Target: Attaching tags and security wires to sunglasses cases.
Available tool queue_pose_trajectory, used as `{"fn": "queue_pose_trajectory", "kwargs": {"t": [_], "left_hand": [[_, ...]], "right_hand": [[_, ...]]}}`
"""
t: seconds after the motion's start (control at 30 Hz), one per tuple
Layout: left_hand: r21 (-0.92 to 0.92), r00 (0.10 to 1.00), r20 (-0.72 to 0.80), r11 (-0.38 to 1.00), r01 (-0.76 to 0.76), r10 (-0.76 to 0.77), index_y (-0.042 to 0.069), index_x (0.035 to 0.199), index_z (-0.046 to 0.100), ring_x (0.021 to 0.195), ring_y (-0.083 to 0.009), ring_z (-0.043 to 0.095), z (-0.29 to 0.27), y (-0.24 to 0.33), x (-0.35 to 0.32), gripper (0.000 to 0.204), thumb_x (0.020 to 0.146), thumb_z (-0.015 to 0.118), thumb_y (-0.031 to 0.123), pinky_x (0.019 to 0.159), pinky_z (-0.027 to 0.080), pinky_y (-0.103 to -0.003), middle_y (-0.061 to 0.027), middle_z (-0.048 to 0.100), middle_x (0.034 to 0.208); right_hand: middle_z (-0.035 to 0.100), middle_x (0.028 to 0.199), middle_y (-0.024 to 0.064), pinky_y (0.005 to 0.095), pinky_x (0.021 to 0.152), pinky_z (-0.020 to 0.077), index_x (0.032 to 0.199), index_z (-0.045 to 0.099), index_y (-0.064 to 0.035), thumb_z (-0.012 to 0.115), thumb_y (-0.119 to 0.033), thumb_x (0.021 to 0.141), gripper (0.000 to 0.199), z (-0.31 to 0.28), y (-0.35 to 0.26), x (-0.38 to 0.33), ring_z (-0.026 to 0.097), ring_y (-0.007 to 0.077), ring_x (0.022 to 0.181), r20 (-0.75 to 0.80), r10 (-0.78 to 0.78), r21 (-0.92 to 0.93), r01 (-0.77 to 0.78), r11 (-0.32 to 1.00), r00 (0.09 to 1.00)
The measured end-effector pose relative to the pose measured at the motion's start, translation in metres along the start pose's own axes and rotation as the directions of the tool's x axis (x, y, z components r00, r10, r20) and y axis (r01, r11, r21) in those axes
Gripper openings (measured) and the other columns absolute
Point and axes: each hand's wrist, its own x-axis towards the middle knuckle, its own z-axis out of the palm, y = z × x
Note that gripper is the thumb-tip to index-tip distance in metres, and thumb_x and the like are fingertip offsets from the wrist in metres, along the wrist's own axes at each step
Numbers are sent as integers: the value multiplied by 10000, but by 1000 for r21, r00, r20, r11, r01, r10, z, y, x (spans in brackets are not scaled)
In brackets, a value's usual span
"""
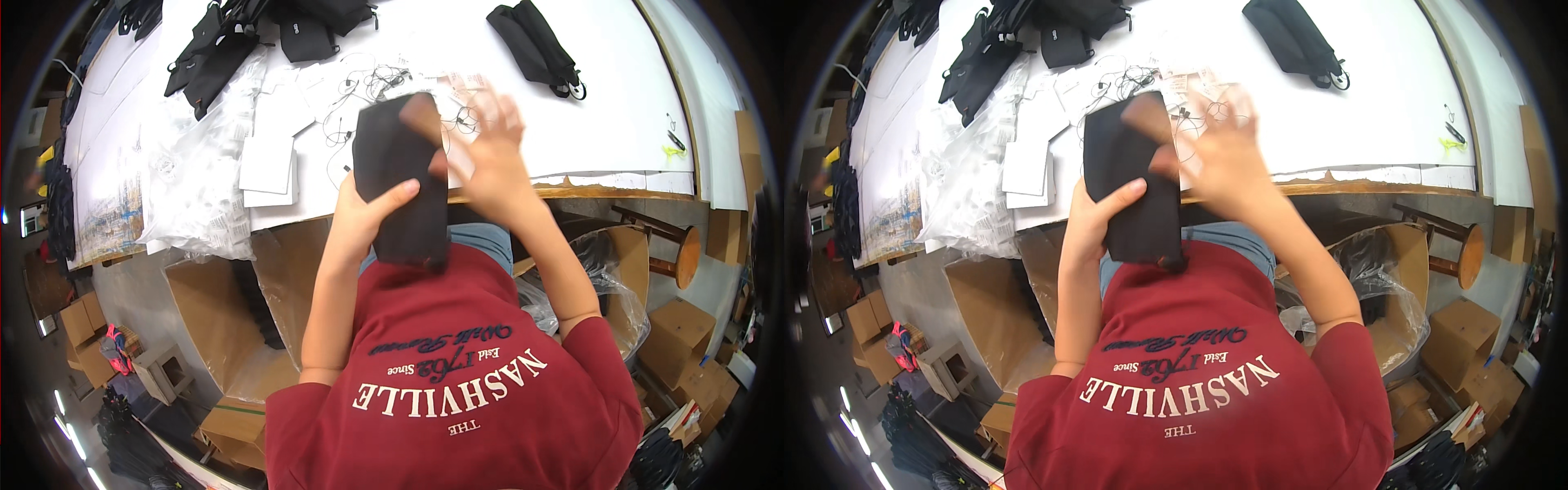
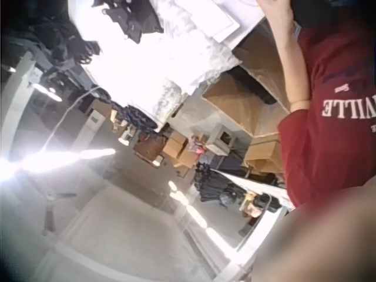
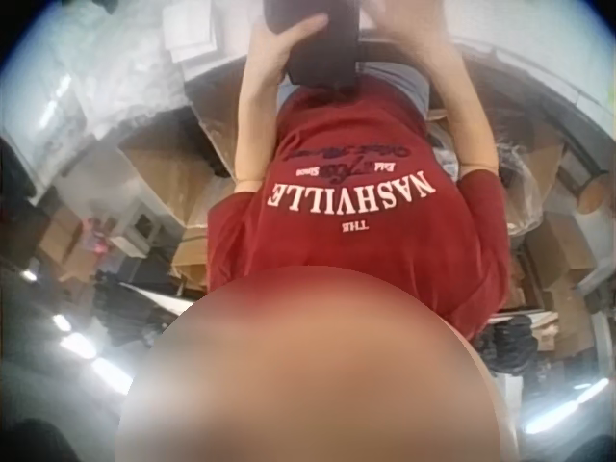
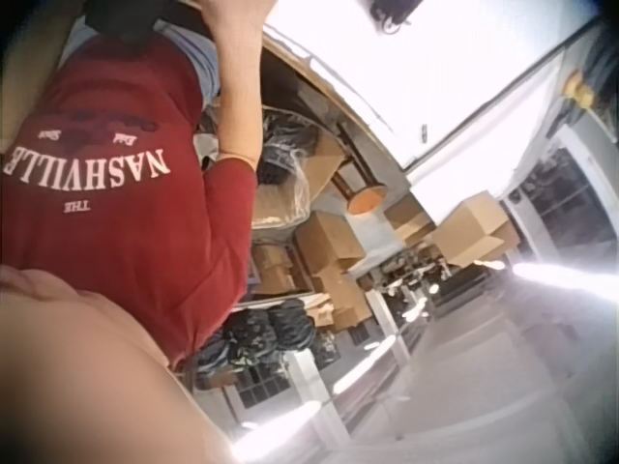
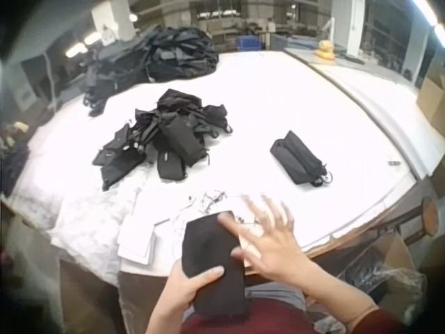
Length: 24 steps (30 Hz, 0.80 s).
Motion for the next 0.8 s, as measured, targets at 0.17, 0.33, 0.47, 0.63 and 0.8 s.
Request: {"fn": "queue_pose_trajectory", "kwargs": {"t": [0.17, 0.33, 0.47, 0.63, 0.8], "left_hand": [[-26, 994, -99, 998, -53, 51, -24, 1169, 539, 988, -156, 580, 0, -13, -8, 417, 830, 707, 151, 858, 467, -282, -100, 616, 1073], [-235, 981, -187, 968, -91, 47, 48, 1311, 381, 1076, -178, 543, 9, -22, -2, 420, 939, 548, 148, 859, 490, -333, -94, 520, 1207], [-392, 978, -210, 917, -69, -16, 52, 1286, 342, 1065, -215, 559, 7, -39, -3, 403, 947, 533, 159, 855, 521, -401, -104, 494, 1207], [-247, 956, -292, 967, -65, -10, 29, 1294, 334, 1061, -233, 561, -6, -50, -2, 451, 932, 569, 162, 860, 524, -386, -125, 435, 1265], [111, 884, -377, 961, -253, 276, 10, 1271, 390, 1044, -191, 555, -28, -34, 16, 501, 877, 665, 152, 840, 504, -300, -101, 491, 1213]], "right_hand": [[419, 1359, 180, 448, 995, 309, 1254, 585, -95, 582, -301, 888, 420, -13, 4, -9, 430, 330, 1173, -139, 241, 250, -201, 947, 961], [500, 1266, 88, 371, 850, 412, 1227, 599, -198, 723, -344, 746, 518, -12, -57, -39, 512, 271, 980, 189, 119, 330, -178, 927, 975], [522, 1206, 90, 367, 759, 485, 1169, 631, -208, 740, -304, 723, 470, 1, -45, -52, 556, 281, 893, 236, 251, 239, -306, 921, 939], [587, 1125, 54, 297, 651, 509, 1116, 667, -165, 717, -290, 801, 343, 7, -25, -58, 629, 198, 694, 282, 442, 273, -513, 814, 852], [604, 1122, 23, 174, 587, 420, 1138, 648, -94, 695, -141, 840, 305, 18, -14, -57, 518, 26, 629, 440, 479, 664, -634, 396, 759]]}}
